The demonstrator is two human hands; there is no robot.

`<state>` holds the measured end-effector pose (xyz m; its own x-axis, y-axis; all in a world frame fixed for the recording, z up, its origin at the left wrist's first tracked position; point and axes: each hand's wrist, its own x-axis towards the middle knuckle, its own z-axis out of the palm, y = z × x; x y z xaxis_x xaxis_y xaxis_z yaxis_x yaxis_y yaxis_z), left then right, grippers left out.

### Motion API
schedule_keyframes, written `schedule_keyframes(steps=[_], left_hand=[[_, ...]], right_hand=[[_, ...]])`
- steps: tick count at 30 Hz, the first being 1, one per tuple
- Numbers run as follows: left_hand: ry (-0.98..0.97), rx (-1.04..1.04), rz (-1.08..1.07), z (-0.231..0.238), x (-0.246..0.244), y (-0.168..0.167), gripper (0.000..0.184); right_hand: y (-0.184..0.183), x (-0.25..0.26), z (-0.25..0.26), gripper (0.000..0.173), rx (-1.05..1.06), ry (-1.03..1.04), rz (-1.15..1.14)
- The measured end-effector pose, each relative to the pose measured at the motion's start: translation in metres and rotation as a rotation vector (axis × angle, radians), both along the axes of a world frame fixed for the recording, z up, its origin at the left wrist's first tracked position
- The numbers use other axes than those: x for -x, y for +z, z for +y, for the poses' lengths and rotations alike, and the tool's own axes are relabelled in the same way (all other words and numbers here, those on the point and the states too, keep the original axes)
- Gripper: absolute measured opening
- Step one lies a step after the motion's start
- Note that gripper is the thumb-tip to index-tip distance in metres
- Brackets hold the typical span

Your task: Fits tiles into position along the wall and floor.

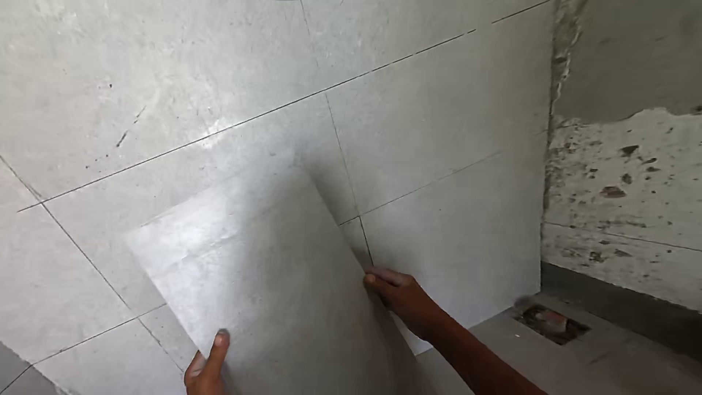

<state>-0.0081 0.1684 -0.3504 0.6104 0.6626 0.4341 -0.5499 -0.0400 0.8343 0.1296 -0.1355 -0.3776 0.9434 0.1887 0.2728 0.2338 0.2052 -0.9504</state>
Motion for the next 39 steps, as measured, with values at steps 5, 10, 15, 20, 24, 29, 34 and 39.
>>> schedule_keyframes(steps=[5, 10, 15, 20, 24, 29, 34, 39], left_hand=[[-0.033, 0.133, -0.139, 0.017, -0.001, -0.011, 0.026], [-0.029, 0.146, -0.137, 0.018, -0.002, -0.031, 0.028], [-0.056, -0.123, 0.513, 0.037, 0.013, -0.076, 0.041], [-0.287, -1.159, 0.917, 0.049, 0.055, -0.049, 0.045], [0.092, -1.449, 0.436, -0.007, 0.041, 0.028, 0.042], [-0.082, -1.726, 0.837, -0.024, -0.04, -0.011, 0.067], [-0.075, -1.485, 0.922, -0.01, -0.051, -0.077, 0.053], [-0.003, -1.32, 0.829, 0.016, -0.044, -0.138, 0.039]], right_hand=[[0.025, 0.016, 0.031, 0.041, 0.201, -0.172, -0.319], [0.025, 0.018, 0.034, 0.029, 0.256, -0.186, -0.29], [0.027, 0.025, 0.029, 0.032, 0.336, -0.227, -0.312], [0.016, 0.024, 0.035, 0.035, 0.568, -0.191, -0.494], [-0.01, 0.027, 0.056, 0.04, 0.789, -0.134, -0.594], [-0.046, 0.023, 0.08, 0.041, 0.958, -0.07, -0.69], [-0.085, 0.02, 0.099, 0.035, 1.029, 0.007, -0.749], [-0.115, 0.023, 0.127, 0.03, 1.127, 0.155, -0.618]])
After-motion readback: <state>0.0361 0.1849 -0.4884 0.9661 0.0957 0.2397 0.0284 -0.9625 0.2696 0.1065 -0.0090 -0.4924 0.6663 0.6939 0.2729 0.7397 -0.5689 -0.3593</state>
